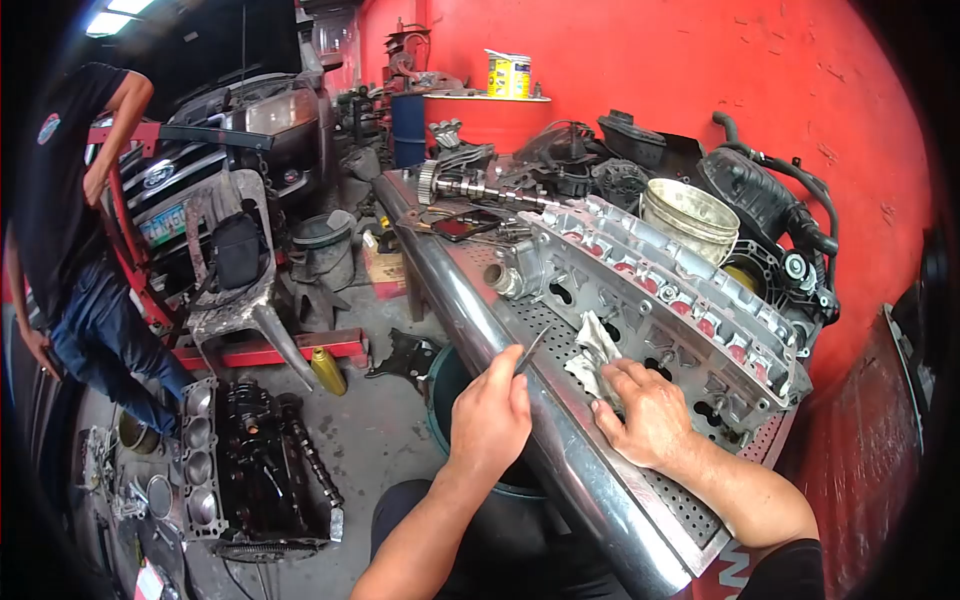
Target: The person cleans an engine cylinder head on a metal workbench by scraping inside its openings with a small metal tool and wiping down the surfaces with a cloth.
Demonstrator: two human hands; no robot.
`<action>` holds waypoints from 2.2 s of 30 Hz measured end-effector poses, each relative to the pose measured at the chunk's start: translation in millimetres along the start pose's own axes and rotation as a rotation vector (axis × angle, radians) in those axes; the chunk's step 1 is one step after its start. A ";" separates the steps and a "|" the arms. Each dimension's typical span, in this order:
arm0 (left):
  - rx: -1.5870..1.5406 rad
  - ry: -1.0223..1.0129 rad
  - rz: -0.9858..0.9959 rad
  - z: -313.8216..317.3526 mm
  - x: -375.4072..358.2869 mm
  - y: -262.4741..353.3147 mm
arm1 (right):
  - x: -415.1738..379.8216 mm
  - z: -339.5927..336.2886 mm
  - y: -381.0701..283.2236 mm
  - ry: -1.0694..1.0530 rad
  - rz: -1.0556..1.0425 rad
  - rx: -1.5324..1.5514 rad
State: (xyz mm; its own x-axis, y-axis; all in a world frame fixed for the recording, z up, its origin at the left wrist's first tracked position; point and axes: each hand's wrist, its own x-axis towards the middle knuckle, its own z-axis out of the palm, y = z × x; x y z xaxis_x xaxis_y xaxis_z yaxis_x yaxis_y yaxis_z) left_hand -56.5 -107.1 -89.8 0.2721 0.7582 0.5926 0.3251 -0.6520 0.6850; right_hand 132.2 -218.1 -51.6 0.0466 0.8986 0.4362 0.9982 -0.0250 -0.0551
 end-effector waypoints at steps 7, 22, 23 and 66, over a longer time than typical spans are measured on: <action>-0.153 -0.039 0.098 25.9 67.0 -20.3 | 7.2 0.0 -5.9 -0.048 0.165 0.061; -0.142 -0.152 0.047 73.1 244.1 -132.1 | 66.3 -26.3 -51.1 -0.073 0.047 -0.631; -0.152 -0.164 0.052 74.1 242.9 -129.2 | 84.1 -27.2 -58.7 -0.081 0.030 -0.705; 0.151 -0.374 0.400 15.5 122.7 -42.1 | 85.4 43.8 -55.8 -0.135 0.086 -0.164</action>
State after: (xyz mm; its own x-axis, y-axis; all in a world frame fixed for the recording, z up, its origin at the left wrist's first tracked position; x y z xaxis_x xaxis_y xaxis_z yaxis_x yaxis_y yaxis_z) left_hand -22.7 13.5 -52.5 0.6938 0.4208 0.5844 0.2491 -0.9016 0.3536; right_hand 78.7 -120.8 -50.6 0.1371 0.9404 0.3111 0.9842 -0.1648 0.0644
